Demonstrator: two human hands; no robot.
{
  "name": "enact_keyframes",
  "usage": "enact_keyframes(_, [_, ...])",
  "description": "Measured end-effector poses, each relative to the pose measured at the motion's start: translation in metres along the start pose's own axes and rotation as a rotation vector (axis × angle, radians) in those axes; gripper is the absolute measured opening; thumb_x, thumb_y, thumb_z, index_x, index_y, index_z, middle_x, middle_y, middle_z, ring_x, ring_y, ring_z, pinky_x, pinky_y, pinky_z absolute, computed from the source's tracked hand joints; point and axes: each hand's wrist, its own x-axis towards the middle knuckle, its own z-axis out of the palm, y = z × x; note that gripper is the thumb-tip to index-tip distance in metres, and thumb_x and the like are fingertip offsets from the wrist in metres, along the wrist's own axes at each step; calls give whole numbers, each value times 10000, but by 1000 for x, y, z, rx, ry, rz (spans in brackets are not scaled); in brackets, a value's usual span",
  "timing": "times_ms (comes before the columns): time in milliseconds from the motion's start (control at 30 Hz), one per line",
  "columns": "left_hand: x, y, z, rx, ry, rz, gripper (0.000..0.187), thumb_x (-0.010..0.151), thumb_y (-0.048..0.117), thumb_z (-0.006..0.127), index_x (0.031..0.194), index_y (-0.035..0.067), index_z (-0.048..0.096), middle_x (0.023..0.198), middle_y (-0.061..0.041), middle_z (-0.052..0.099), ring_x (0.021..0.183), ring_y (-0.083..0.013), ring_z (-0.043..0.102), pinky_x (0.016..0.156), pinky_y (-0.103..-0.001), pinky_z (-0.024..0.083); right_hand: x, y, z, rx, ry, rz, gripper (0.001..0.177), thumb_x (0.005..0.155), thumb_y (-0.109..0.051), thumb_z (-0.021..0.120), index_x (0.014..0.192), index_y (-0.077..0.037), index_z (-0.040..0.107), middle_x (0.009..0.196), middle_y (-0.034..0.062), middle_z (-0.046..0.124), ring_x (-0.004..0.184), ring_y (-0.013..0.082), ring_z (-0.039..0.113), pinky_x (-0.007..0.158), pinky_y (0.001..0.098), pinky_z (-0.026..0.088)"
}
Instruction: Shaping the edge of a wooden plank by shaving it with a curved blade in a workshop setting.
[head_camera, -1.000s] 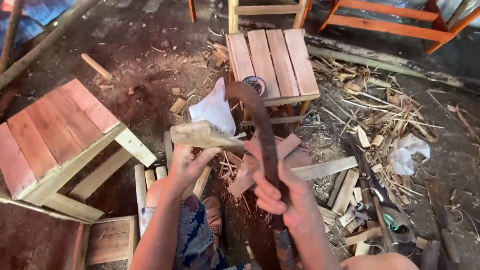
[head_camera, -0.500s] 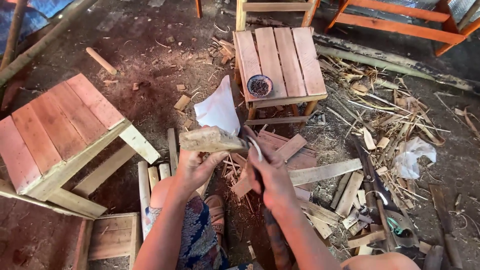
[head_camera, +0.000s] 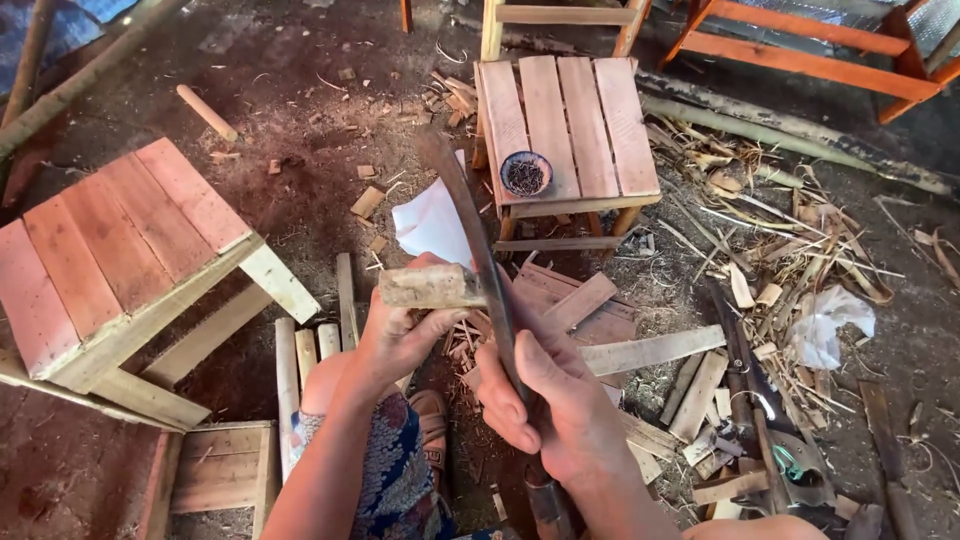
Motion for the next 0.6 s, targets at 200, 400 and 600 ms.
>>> enact_keyframes(200, [-14,-12,-5,-102,6,-38,192,826,136,649,1008,75,655,910,-29,630,640,-86,538,546,-187,451,8,2,-39,-582,246,-214,466,915,-70,452,1380,-73,438,504,-31,515,351,48,354,295,212,270])
enact_keyframes(400, [-31,-43,-19,21,91,-140,188,823,55,664,996,-13,630,820,-131,668,751,-216,656,694,-361,542,-21,-13,-176,-535,637,-141,344,902,-369,518,1110,-104,585,429,-27,307,265,53,311,249,162,214])
enact_keyframes(600, [4,-39,-13,-74,171,-215,379,899,10,499,1222,-47,310,1373,-176,351,1139,-337,563,1012,-440,506,-58,-2,-197,-356,745,-113,449,899,-280,509,1287,-55,506,492,-43,404,325,31,330,288,173,223])
